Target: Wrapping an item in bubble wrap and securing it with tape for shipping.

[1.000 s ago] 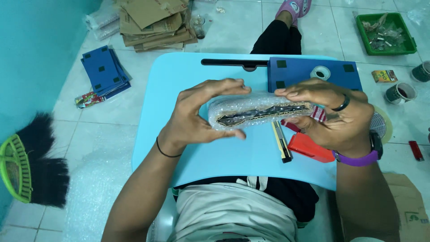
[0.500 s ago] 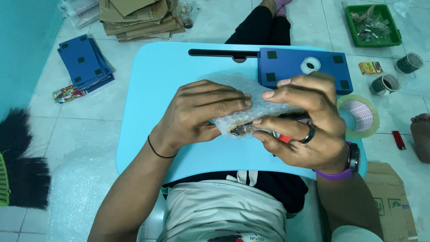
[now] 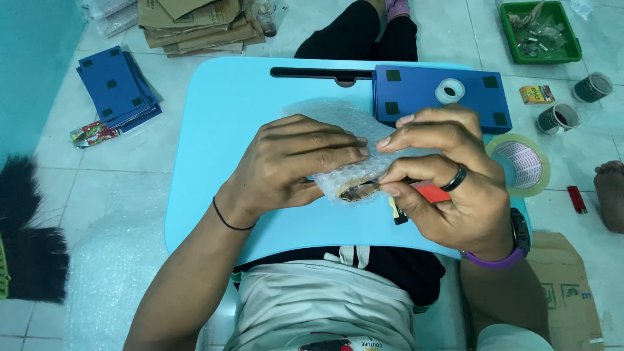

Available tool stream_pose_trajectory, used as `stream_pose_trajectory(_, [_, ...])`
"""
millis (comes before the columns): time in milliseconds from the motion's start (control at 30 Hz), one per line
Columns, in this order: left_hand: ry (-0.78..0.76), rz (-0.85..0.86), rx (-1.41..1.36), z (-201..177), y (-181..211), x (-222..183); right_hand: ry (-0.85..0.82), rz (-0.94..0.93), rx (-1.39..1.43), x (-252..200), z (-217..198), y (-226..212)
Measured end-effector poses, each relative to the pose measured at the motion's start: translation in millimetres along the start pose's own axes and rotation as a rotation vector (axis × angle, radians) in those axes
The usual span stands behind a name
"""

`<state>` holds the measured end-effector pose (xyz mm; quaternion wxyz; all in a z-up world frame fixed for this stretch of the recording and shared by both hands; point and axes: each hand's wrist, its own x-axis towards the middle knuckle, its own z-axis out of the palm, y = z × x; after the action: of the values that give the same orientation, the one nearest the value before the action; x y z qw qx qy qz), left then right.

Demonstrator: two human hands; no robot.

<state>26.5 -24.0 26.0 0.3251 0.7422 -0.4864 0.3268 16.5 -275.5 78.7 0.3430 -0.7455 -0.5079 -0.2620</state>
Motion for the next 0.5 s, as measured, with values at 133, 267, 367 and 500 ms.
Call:
stream_pose_trajectory(133, [-0.004,-0.001,-0.007,0.2,-0.9,-0.5,0.008,0.001,0.018,-1.3,1.7,1.7])
stream_pose_trajectory(267, [0.0,0.0,-0.005,-0.8,-0.1,1.5,-0.003,0.017,0.038,-3.0,1.3,0.3])
stream_pose_trajectory(367, [-0.01,-0.004,-0.004,-1.8,0.5,0.8,-0.034,0.028,0.055,-5.3,-0.5,2.1])
stream_pose_trajectory(500, [-0.022,0.01,0.032,-1.6,1.2,0.3,-0.054,0.022,0.075,-5.7,-3.5,4.3])
